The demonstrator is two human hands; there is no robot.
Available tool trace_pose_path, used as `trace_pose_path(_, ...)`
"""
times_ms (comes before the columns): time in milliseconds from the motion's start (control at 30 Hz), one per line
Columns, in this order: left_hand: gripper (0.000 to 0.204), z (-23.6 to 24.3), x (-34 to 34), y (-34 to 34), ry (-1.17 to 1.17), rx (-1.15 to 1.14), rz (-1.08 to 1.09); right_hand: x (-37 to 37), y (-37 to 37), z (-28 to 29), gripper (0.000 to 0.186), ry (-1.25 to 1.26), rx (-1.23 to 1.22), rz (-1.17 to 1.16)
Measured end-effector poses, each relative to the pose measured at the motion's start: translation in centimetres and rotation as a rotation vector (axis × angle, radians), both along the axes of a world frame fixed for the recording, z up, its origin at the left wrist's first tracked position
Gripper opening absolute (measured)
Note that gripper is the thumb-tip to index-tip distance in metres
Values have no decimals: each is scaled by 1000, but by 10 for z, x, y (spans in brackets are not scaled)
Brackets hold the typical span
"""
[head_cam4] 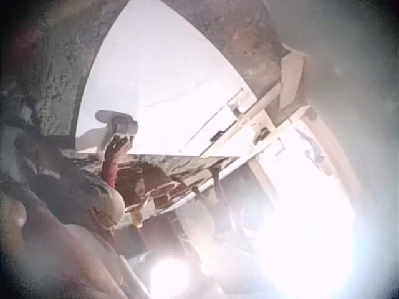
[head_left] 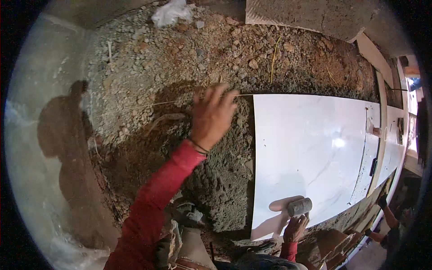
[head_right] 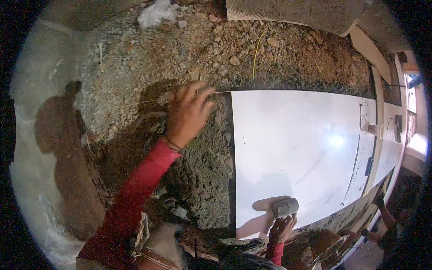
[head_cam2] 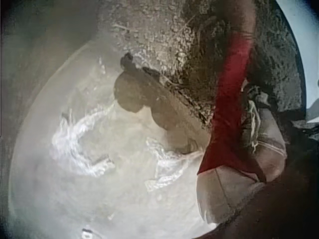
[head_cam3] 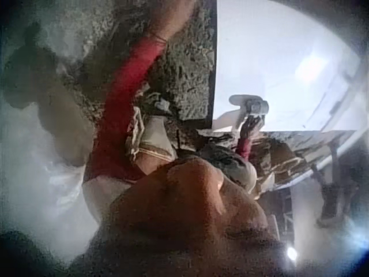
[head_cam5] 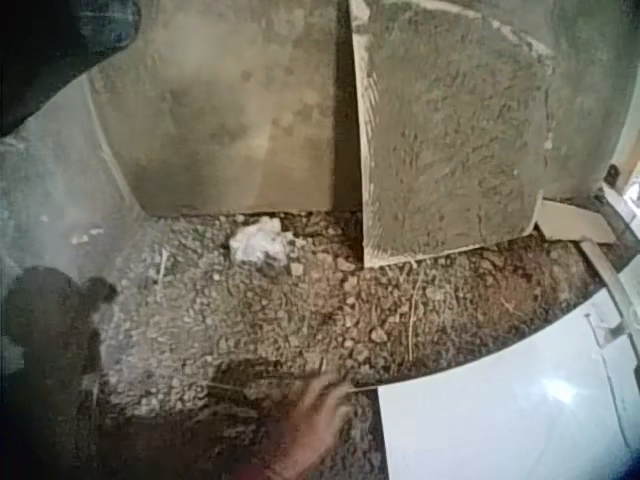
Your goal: The person prepares the ground with wet mortar using a trowel, places a large white floor tile onto the mortar, and then uses a rubber mallet to tap the tile into place before wiping the surface with a cloth.
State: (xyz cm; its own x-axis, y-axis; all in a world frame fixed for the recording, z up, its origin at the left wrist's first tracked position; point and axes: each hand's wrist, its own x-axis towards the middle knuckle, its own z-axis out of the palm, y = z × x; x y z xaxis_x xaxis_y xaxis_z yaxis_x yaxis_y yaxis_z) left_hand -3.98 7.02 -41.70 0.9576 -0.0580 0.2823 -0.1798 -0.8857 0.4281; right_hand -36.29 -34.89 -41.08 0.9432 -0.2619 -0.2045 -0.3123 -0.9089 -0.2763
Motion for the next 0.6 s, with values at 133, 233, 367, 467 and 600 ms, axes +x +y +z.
trace_pose_path(133, 21, -33, 20, 49, 30, 124, -82, 0, -19, -13, 58, 135, -193, 219)
trace_pose_path(233, 21, -33, 24, 54, 106, 61, -128, 18, -7, -7, 68, 162, -269, 382)
trace_pose_path(367, 24, -33, 25, 53, 0, -246, 38, 36, 14, 7, 56, 120, -193, 335)
trace_pose_path(467, 25, -37, 24, 55, -32, -320, 85, 29, 13, 3, 62, 116, -122, 201)
trace_pose_path(600, 26, -33, 22, 64, 25, -228, 59, 24, 17, 2, 67, 117, -112, 116)
